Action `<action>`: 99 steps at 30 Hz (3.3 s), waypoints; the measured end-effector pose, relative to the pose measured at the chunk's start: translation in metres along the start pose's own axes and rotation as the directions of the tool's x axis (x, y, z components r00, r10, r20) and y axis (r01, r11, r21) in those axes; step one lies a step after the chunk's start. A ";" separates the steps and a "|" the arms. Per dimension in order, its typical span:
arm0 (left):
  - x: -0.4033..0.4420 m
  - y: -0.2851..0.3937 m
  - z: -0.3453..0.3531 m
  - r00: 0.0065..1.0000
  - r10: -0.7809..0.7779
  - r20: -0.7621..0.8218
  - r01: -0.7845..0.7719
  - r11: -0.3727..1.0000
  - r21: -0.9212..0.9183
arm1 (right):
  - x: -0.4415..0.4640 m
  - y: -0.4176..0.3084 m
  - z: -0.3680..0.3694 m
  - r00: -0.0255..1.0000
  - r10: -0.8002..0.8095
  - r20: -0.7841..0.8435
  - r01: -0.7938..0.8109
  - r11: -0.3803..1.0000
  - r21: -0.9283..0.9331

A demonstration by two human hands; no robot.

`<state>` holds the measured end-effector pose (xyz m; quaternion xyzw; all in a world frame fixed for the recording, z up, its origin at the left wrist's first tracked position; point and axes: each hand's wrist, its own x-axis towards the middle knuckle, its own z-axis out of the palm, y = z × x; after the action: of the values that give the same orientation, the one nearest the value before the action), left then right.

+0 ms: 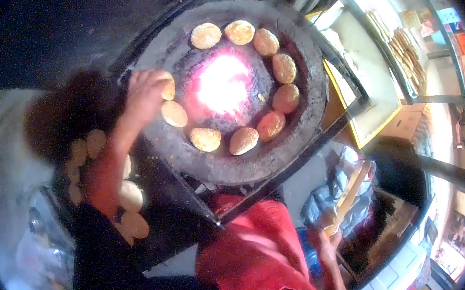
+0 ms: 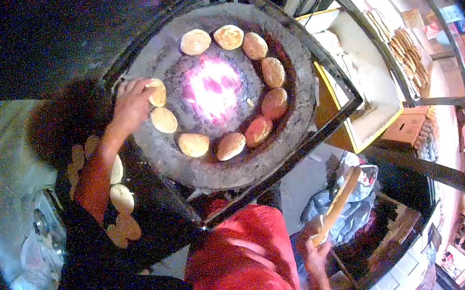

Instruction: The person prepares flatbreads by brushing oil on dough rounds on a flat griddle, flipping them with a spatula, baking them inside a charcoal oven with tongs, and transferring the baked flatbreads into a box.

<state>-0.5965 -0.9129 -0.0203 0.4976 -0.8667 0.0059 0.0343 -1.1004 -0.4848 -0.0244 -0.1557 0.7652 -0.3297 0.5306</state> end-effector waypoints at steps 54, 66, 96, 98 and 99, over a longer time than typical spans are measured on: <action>-0.751 -0.078 0.027 -0.378 -0.919 0.115 0.745 -0.376 -0.551 | -0.052 0.087 -0.079 0.920 0.392 0.008 -0.257 0.618 -0.743; -0.725 -0.072 0.031 -0.291 -0.899 0.328 0.748 -0.428 -0.507 | -0.049 0.103 -0.009 0.868 0.496 0.042 -0.325 0.629 -0.706; -0.260 0.057 0.025 0.080 -0.733 0.676 0.194 -0.654 -0.731 | 0.104 0.183 -0.107 0.754 0.619 0.218 -0.398 0.695 -0.599; -0.231 0.068 0.020 0.107 -0.703 0.703 0.208 -0.675 -0.708 | 0.107 0.191 -0.111 0.766 0.591 0.251 -0.353 0.714 -0.604; -0.220 0.076 0.015 0.116 -0.688 0.717 0.212 -0.688 -0.694 | 0.108 0.196 -0.114 0.775 0.568 0.278 -0.308 0.723 -0.619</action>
<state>-0.5524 -0.6854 -0.0477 0.7060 0.0160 -0.5012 0.5001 -1.2246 -0.3660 -0.2073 -0.1793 0.6962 0.0841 0.6900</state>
